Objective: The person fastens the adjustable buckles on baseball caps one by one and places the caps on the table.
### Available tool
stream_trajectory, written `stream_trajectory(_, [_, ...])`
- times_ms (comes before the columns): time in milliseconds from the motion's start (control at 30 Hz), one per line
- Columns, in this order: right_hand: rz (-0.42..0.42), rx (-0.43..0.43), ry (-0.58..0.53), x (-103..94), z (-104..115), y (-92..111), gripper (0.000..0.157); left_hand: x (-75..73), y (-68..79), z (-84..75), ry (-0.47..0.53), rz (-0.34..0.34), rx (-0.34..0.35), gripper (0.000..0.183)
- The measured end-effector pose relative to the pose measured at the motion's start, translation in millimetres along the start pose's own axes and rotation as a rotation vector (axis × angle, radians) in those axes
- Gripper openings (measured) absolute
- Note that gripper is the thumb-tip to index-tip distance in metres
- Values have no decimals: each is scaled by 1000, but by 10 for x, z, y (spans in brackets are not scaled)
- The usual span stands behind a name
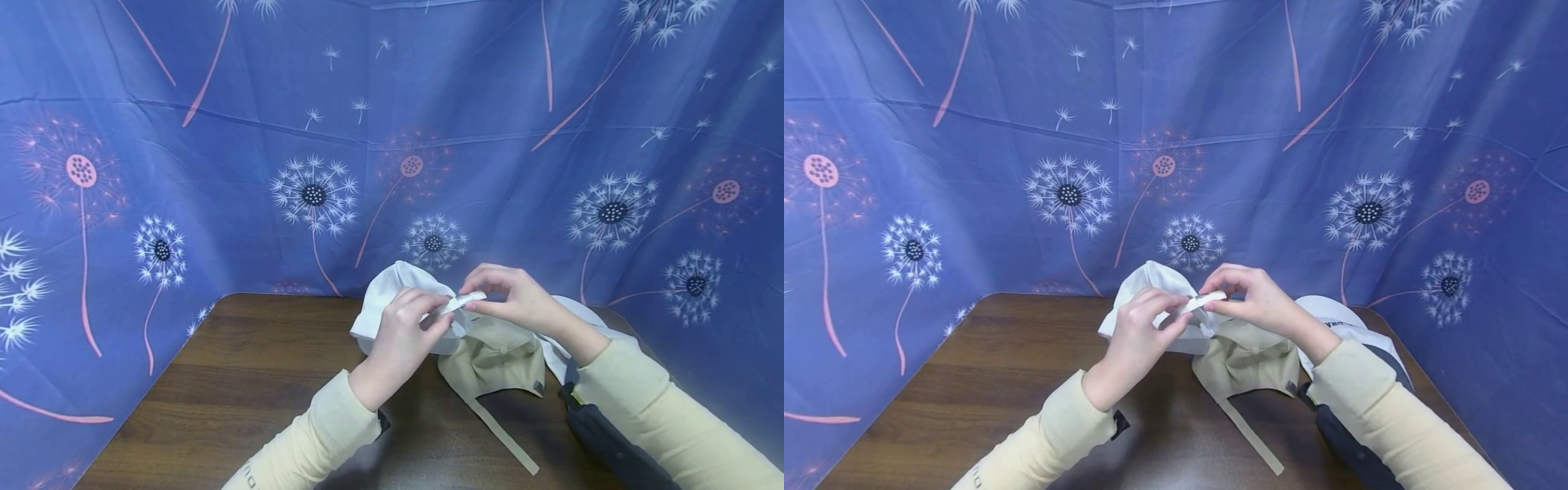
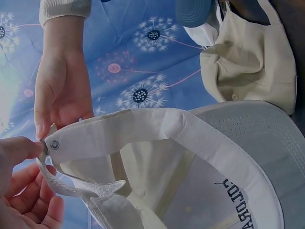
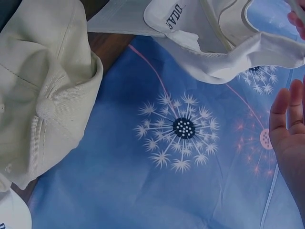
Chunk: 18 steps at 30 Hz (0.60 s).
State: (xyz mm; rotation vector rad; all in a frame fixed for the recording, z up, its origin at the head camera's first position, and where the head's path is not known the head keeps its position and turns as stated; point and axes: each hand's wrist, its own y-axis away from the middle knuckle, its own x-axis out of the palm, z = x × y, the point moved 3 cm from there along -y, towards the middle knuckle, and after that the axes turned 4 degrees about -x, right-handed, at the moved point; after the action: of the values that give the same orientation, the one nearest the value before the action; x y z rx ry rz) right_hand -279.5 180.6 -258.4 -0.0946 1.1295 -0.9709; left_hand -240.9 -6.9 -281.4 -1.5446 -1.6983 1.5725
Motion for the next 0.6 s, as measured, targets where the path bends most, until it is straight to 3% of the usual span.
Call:
stream_trajectory(267, [11, -13, -26, 12, 89, -16, 20, 43, -26, -23, -11, 4, -10, 15])
stream_trajectory(433, [25, -19, -65, 29, 79, -16, 20, 53, -23, -14, -17, 14, -19, 16])
stream_trajectory(600, [8, -22, -33, 28, 3, 0, 20, 36, 16, 30, -30, 37, -38, 19])
